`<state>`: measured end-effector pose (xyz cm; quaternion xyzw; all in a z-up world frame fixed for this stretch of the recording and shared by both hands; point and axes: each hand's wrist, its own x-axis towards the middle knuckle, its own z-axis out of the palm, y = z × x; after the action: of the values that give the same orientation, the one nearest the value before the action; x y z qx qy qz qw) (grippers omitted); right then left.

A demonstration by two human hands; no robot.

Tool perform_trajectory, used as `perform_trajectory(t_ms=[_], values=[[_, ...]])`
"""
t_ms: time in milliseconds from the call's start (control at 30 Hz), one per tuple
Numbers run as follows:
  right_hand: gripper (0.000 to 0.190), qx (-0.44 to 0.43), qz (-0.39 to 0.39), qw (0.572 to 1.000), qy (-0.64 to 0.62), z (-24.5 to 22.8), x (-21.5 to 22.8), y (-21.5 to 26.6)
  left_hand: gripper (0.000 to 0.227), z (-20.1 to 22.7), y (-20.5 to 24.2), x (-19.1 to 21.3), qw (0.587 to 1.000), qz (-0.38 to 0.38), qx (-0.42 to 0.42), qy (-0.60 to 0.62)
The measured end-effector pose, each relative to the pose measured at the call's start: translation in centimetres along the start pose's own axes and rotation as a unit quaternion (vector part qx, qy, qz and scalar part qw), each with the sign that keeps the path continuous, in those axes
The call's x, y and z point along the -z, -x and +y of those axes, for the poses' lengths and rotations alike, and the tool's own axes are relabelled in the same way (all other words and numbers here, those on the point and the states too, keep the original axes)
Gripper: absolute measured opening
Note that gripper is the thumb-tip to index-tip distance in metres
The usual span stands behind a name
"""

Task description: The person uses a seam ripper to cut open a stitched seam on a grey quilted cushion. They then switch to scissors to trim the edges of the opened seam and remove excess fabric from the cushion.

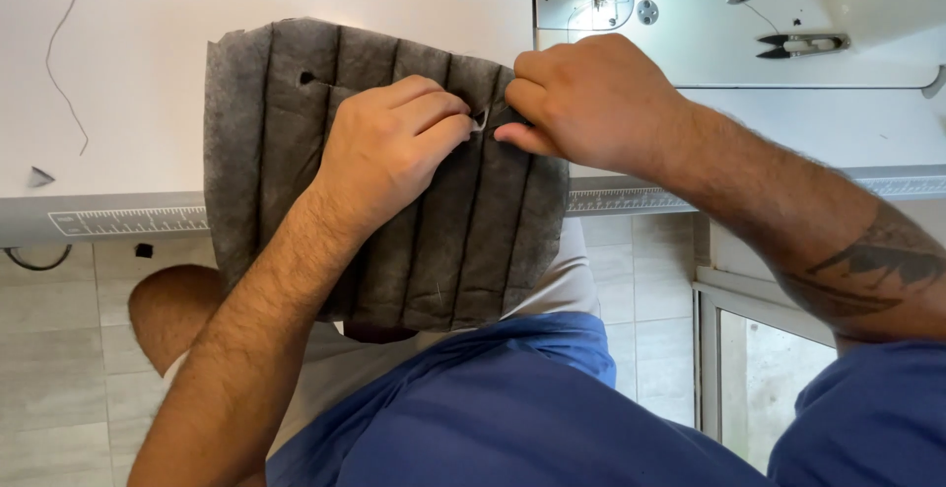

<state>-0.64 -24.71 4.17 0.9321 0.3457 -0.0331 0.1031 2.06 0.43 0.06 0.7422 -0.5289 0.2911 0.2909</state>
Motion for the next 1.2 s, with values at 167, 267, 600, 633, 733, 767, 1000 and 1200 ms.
perform_trajectory(t_ms=[167, 267, 600, 633, 733, 767, 1000, 1200], values=[[0.056, 0.041, 0.009, 0.998, 0.043, 0.6, 0.0, -0.9, 0.019, -0.1, 0.2, -0.1, 1.000, 0.003, -0.004, -0.015], [0.057, 0.062, 0.015, 0.996, 0.054, 0.9, -0.2, -0.9, 0.019, -0.1, 0.4, -0.2, 1.000, -0.003, 0.001, -0.012], [0.056, 0.091, 0.003, 0.995, 0.045, 1.1, -0.2, -1.3, 0.019, -0.2, 0.6, -0.3, 1.000, -0.008, 0.004, -0.017], [0.055, 0.093, 0.013, 0.994, 0.056, 1.2, -0.3, -1.4, 0.019, -0.2, 0.5, -0.2, 1.000, -0.010, 0.003, -0.019], [0.055, 0.100, 0.024, 0.992, 0.069, 1.3, -0.4, -1.4, 0.019, -0.2, 0.5, -0.2, 1.000, -0.012, 0.002, -0.021], [0.055, 0.106, 0.024, 0.991, 0.072, 1.3, -0.4, -1.5, 0.018, -0.2, 0.4, -0.2, 1.000, -0.011, 0.002, -0.022], [0.053, 0.120, 0.071, 0.989, 0.052, 1.5, 0.0, 0.0, 0.017, -0.2, 0.5, -0.2, 1.000, -0.010, 0.004, -0.021], [0.043, 0.054, 0.134, 0.989, -0.042, -1.6, 1.2, 2.8, 0.016, -0.4, 0.4, -0.7, 0.999, -0.007, 0.030, -0.040]])
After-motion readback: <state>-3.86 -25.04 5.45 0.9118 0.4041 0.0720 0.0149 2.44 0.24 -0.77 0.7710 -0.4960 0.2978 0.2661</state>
